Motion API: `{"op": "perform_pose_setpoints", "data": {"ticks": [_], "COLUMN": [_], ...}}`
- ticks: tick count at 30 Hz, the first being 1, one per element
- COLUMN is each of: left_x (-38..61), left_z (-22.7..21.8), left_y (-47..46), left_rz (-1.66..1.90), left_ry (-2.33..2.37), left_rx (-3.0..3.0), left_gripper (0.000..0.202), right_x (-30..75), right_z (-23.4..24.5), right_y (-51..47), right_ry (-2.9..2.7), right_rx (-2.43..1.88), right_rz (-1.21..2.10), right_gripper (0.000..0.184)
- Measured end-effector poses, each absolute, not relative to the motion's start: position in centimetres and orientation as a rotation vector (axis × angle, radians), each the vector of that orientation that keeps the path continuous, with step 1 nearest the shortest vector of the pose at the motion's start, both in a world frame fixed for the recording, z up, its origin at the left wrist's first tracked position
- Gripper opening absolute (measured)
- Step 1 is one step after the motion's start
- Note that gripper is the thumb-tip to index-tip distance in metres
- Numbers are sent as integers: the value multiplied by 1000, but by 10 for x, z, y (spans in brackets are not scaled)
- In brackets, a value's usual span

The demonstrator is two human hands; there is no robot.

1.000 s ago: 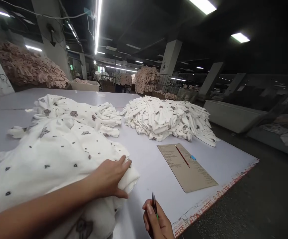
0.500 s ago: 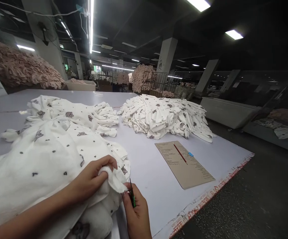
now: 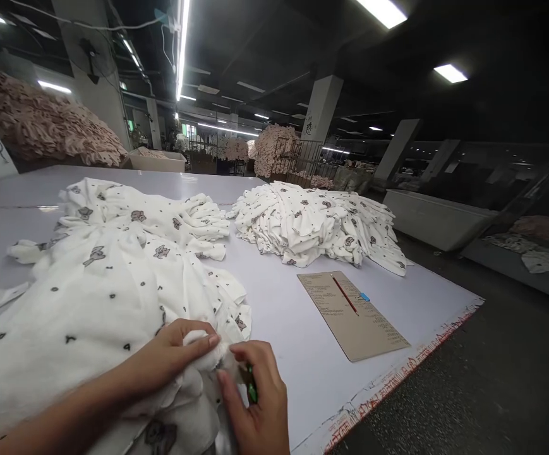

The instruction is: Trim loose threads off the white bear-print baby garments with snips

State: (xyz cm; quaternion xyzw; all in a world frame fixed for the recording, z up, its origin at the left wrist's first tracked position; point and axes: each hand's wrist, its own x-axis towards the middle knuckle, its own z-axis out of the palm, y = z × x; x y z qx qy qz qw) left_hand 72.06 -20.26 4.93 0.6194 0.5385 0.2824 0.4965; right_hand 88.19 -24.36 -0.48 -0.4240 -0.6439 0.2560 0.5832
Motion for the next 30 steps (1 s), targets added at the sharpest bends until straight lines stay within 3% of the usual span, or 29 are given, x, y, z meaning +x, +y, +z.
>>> {"op": "perform_pose_setpoints", "data": {"ticks": [4,6,9,13,16,23,30], "left_x": [720,720,722,726,727,723,723], "left_z": [45,43,39,37,36,32,31], "left_y": [-212,-214,-215,-212,-212,-211,-210], "left_rz": [656,650,674,709,749,779,799], "left_ry": [1318,1266,1214,1131,1111,1078,1062], "left_rx": [1556,1597,1609,1558,1516,1437,1426], "left_gripper": [39,32,26,30,30,32,30], "right_x": [879,878,881,886,885,884,886], "right_z": [1,3,4,-2,-4,-7,-22], "right_y": [-240,-236,-232,-236,-244,-248,-250], "right_ry": [-1615,-1534,-1366,-1223,-1208,-1459,-1651], "right_rx": [-1085,-1097,-1059,-1073,-1037,-1064,-1330], "right_rz": [507,704,1021,1104,1026,698,468], "right_gripper": [10,6,17,20,12,14,30]}}
